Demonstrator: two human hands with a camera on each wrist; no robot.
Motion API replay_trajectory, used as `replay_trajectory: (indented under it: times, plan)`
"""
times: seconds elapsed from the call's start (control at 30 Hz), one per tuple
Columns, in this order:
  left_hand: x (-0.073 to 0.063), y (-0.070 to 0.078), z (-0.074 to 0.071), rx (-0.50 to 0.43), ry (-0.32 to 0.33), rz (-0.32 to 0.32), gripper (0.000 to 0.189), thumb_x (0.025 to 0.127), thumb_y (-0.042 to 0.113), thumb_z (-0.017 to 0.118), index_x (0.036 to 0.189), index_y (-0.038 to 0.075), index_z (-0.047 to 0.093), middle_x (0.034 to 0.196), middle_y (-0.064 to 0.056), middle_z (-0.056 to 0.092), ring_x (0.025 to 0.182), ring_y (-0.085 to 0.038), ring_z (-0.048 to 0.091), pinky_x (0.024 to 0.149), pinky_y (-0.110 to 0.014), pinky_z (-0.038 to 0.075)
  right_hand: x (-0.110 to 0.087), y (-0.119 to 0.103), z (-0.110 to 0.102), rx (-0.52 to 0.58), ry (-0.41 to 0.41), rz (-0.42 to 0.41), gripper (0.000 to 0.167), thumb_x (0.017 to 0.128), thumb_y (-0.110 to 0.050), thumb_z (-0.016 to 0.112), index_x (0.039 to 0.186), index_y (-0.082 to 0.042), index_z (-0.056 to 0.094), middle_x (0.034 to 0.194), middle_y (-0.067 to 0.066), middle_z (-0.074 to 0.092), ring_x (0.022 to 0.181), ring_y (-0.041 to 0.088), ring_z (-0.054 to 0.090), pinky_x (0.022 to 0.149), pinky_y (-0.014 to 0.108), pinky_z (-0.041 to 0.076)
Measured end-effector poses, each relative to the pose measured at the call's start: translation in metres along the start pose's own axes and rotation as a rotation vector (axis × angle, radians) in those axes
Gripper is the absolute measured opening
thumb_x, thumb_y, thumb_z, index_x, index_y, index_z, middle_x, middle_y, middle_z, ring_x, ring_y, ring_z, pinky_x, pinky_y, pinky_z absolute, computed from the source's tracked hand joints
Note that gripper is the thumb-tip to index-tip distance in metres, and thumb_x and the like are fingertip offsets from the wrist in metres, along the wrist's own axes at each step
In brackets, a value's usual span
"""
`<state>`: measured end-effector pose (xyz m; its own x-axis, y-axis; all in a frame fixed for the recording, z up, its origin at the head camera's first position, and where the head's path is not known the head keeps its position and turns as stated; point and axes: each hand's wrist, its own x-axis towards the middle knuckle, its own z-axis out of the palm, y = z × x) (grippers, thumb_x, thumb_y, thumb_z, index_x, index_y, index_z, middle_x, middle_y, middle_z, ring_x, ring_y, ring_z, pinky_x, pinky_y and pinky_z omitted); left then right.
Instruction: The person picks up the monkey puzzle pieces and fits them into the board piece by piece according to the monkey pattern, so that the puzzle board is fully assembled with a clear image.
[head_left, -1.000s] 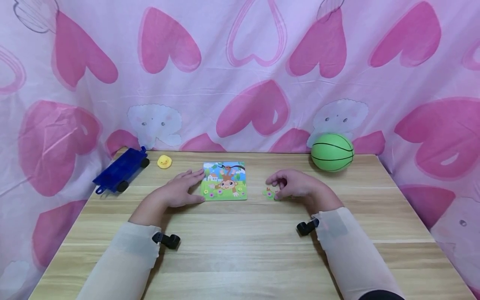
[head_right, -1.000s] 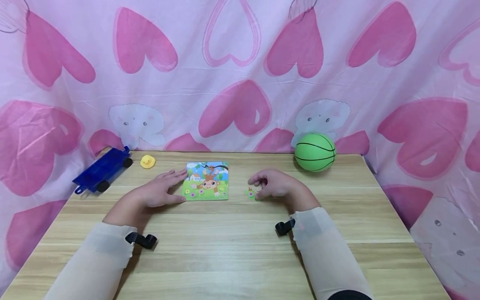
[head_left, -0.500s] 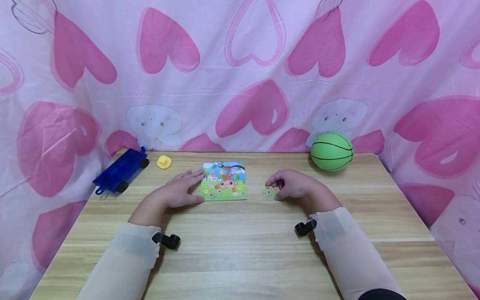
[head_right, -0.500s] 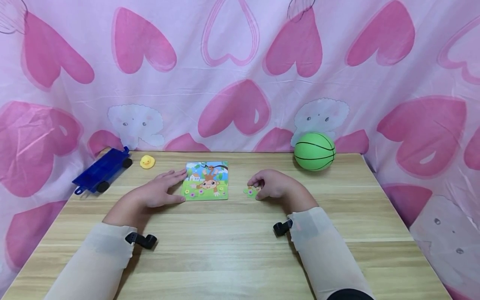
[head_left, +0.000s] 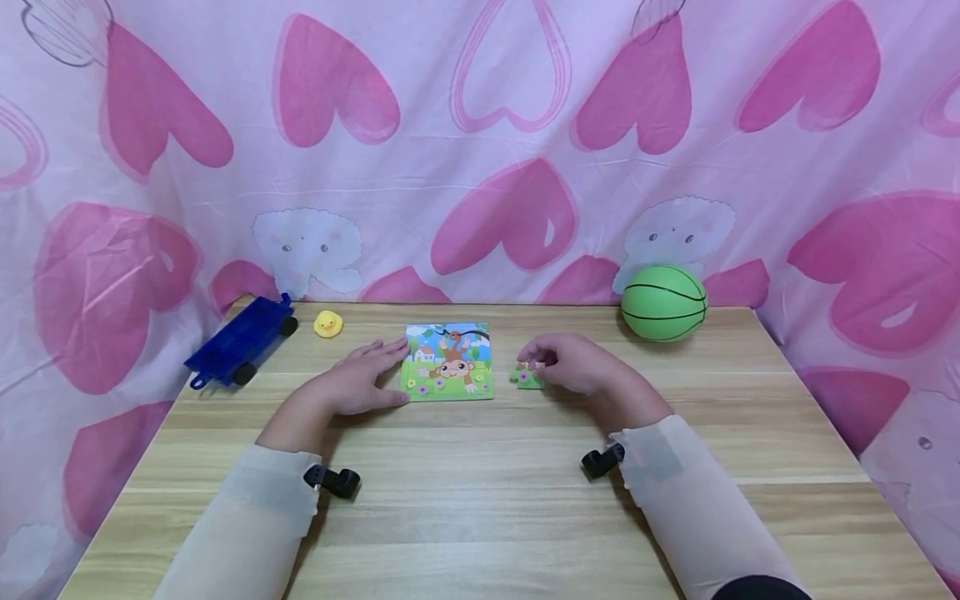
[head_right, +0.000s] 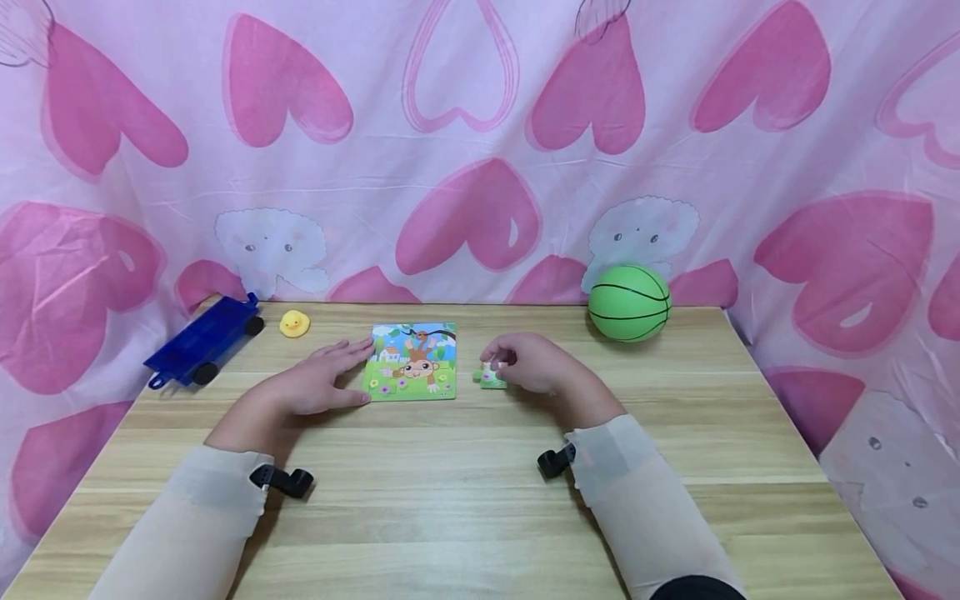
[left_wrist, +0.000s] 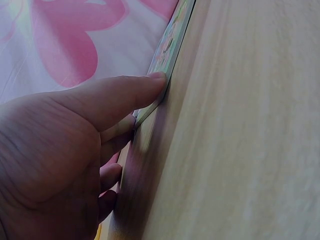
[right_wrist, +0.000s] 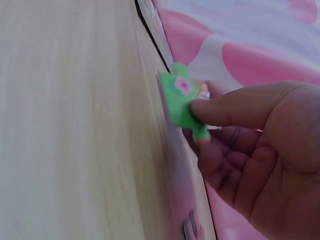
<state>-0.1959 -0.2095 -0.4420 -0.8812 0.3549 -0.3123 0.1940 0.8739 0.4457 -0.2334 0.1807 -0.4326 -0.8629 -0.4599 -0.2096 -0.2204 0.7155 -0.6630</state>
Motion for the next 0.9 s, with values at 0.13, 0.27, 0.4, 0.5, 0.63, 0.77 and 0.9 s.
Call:
replay_trajectory:
  times: [0.13, 0.27, 0.4, 0.5, 0.63, 0.77, 0.9]
  plan:
    - [0.000, -0.001, 0.000, 0.003, 0.001, 0.001, 0.093, 0.097, 0.057, 0.073, 0.172, 0.030, 0.025, 0.182, 0.005, 0.017, 0.169, -0.041, 0.005, 0.129, -0.078, 0.012, 0.004, -0.015, 0.007, 0.031, -0.006, -0.043, 0.026, 0.105, -0.015, 0.067, 0.124, -0.029, 0.076, 0.110, -0.004, 0.072, 0.105, 0.020, 0.062, 0.093, 0.036, 0.054]
    - [0.001, -0.002, 0.001, 0.009, 0.003, 0.008, 0.094, 0.096, 0.059, 0.073, 0.172, 0.030, 0.025, 0.182, 0.006, 0.017, 0.169, -0.041, 0.005, 0.130, -0.077, 0.012, 0.012, -0.033, 0.016, 0.077, -0.028, -0.054, 0.027, 0.106, -0.016, 0.065, 0.128, -0.029, 0.075, 0.114, -0.004, 0.071, 0.107, 0.021, 0.062, 0.093, 0.036, 0.055]
    - [0.002, -0.003, 0.002, 0.010, 0.004, 0.012, 0.094, 0.096, 0.059, 0.073, 0.172, 0.030, 0.025, 0.182, 0.006, 0.017, 0.169, -0.041, 0.005, 0.130, -0.077, 0.012, 0.022, -0.048, 0.027, 0.084, -0.045, -0.092, 0.029, 0.106, -0.014, 0.064, 0.129, -0.027, 0.076, 0.114, -0.004, 0.070, 0.106, 0.020, 0.061, 0.092, 0.036, 0.055]
    - [0.002, -0.004, 0.002, 0.009, 0.004, 0.012, 0.094, 0.096, 0.059, 0.073, 0.172, 0.031, 0.025, 0.182, 0.006, 0.016, 0.170, -0.041, 0.005, 0.130, -0.077, 0.012, 0.030, -0.058, 0.035, 0.061, -0.051, -0.138, 0.028, 0.106, -0.014, 0.063, 0.128, -0.027, 0.076, 0.113, -0.006, 0.070, 0.105, 0.019, 0.061, 0.095, 0.035, 0.055]
    - [0.002, -0.004, 0.001, 0.005, 0.003, 0.018, 0.093, 0.097, 0.059, 0.072, 0.172, 0.031, 0.025, 0.182, 0.007, 0.016, 0.169, -0.041, 0.005, 0.130, -0.077, 0.012, 0.039, -0.072, 0.044, 0.034, -0.058, -0.184, 0.027, 0.106, -0.015, 0.065, 0.127, -0.028, 0.076, 0.117, -0.008, 0.072, 0.107, 0.016, 0.063, 0.099, 0.035, 0.056]
    - [0.001, -0.003, 0.000, 0.004, -0.001, 0.023, 0.092, 0.097, 0.058, 0.072, 0.172, 0.030, 0.025, 0.182, 0.006, 0.015, 0.169, -0.042, 0.005, 0.130, -0.077, 0.012, 0.046, -0.082, 0.052, 0.053, -0.071, -0.174, 0.029, 0.106, -0.014, 0.065, 0.129, -0.027, 0.075, 0.117, -0.006, 0.071, 0.106, 0.017, 0.064, 0.094, 0.034, 0.058]
    - [0.001, -0.003, 0.000, 0.007, -0.003, 0.022, 0.092, 0.098, 0.058, 0.072, 0.172, 0.030, 0.025, 0.182, 0.006, 0.015, 0.169, -0.043, 0.005, 0.129, -0.079, 0.012, 0.052, -0.085, 0.060, 0.088, -0.078, -0.156, 0.028, 0.105, -0.010, 0.065, 0.127, -0.024, 0.076, 0.112, -0.003, 0.070, 0.101, 0.018, 0.063, 0.086, 0.031, 0.058]
